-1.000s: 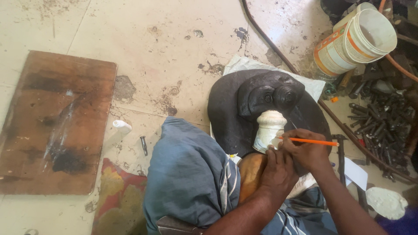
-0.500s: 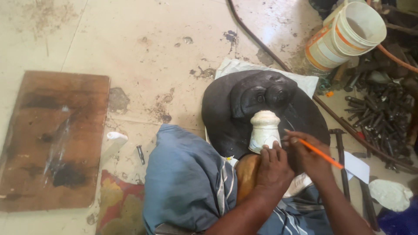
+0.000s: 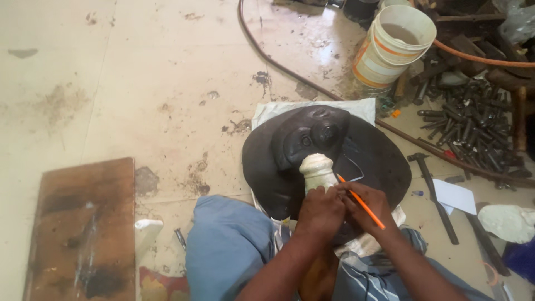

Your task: The person sits on the floor and uses an orange pencil to mark a white cylindrical object placed on a black mold. The person repeatedly draws lines and circles on the object's surface while holding it steady with the other hand.

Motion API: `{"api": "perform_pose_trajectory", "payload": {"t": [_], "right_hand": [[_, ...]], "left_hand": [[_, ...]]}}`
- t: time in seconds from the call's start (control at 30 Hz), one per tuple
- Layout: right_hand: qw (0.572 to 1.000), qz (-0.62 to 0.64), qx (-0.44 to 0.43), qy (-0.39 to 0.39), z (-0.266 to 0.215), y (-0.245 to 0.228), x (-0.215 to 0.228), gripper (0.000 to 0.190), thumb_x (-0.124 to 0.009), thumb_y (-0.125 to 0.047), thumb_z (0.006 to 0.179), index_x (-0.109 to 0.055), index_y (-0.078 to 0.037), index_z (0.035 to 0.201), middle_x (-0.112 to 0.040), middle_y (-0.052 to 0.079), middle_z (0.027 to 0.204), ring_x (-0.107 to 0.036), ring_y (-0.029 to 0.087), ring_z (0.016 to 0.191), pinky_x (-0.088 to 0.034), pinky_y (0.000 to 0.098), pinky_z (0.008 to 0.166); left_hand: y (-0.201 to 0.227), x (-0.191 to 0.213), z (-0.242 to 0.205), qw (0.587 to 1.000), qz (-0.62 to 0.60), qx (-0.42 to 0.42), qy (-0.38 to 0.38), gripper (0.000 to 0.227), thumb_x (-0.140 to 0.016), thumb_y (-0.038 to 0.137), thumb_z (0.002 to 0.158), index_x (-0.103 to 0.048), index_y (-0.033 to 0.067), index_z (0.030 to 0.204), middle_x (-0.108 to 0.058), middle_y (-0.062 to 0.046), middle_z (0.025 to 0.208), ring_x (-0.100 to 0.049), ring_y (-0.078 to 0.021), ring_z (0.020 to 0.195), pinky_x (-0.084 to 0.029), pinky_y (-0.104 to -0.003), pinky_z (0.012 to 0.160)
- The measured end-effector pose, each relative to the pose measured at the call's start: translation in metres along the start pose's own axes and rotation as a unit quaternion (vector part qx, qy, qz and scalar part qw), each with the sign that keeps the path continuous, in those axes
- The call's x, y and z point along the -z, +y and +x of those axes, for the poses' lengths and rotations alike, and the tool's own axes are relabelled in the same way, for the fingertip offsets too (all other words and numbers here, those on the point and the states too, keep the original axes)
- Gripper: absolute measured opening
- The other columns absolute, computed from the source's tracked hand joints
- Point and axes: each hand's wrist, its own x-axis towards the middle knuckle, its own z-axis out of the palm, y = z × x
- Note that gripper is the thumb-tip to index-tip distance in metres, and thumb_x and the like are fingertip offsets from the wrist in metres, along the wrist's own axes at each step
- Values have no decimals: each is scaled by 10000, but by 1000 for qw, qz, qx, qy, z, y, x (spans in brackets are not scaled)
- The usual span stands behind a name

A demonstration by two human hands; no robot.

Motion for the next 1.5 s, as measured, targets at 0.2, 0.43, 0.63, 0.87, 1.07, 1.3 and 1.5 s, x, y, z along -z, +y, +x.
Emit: {"api": "perform_pose_trajectory", "payload": {"t": [0.2, 0.43, 0.63, 0.87, 1.07, 1.3, 1.5], "right_hand": [[999, 2, 0, 45, -9, -12, -3, 247, -708, -162, 879, -724, -113, 1121, -767, 115, 1016, -771, 264, 908, -597, 357, 793], [999, 4, -15, 34, -9, -6, -5, 275, -694, -187, 874, -714, -134, 1143, -771, 101, 975, -769, 266, 890, -583, 373, 799], [994, 74, -18, 76, -17, -3, 5, 299, -615, -258, 982, -706, -110, 1225, -785, 81, 1001, -762, 230, 944, -566, 344, 835], [993, -11, 59, 104, -47, -12, -12, 222, -665, -185, 919, -752, -88, 1099, -759, 60, 965, -752, 198, 778, -595, 310, 703], [982, -48, 151, 101, -28, -31, -25, 290, -737, -151, 792, -742, -91, 1076, -729, 106, 965, -726, 268, 790, -584, 356, 693], [985, -125, 104, 64, -22, -40, -24, 303, -760, -174, 805, -760, -106, 1100, -729, 105, 906, -723, 278, 773, -579, 378, 692], [981, -122, 139, 56, -21, -45, -25, 301, -780, -160, 792, -748, -80, 1080, -744, 114, 968, -736, 285, 809, -589, 368, 712]], "left_hand": [[-39, 13, 28, 993, -72, -92, -34, 185, -737, 243, 774, -776, 85, 862, -712, -53, 944, -656, -272, 927, -536, -422, 810], [-69, -10, 61, 978, -43, -197, -61, 107, -713, 173, 833, -813, 154, 866, -751, -4, 969, -654, -265, 936, -545, -381, 819], [-75, -36, 88, 969, -74, -176, -157, 132, -738, 95, 740, -822, 197, 743, -761, -56, 824, -713, -278, 847, -556, -396, 781], [-75, -45, 103, 959, -80, -144, -229, 57, -754, 131, 704, -796, 139, 742, -748, -120, 801, -729, -310, 842, -568, -417, 731], [-67, -37, 104, 965, -73, -121, -220, 61, -738, 134, 723, -792, 112, 741, -761, -120, 843, -735, -303, 873, -577, -421, 759], [-65, -28, 101, 968, -74, -119, -210, 94, -758, 125, 723, -782, 107, 813, -762, -116, 899, -740, -297, 911, -585, -414, 778], [-62, -19, 101, 965, -66, -128, -220, 161, -771, 120, 703, -788, 122, 863, -766, -96, 928, -742, -279, 960, -589, -394, 808]]}}
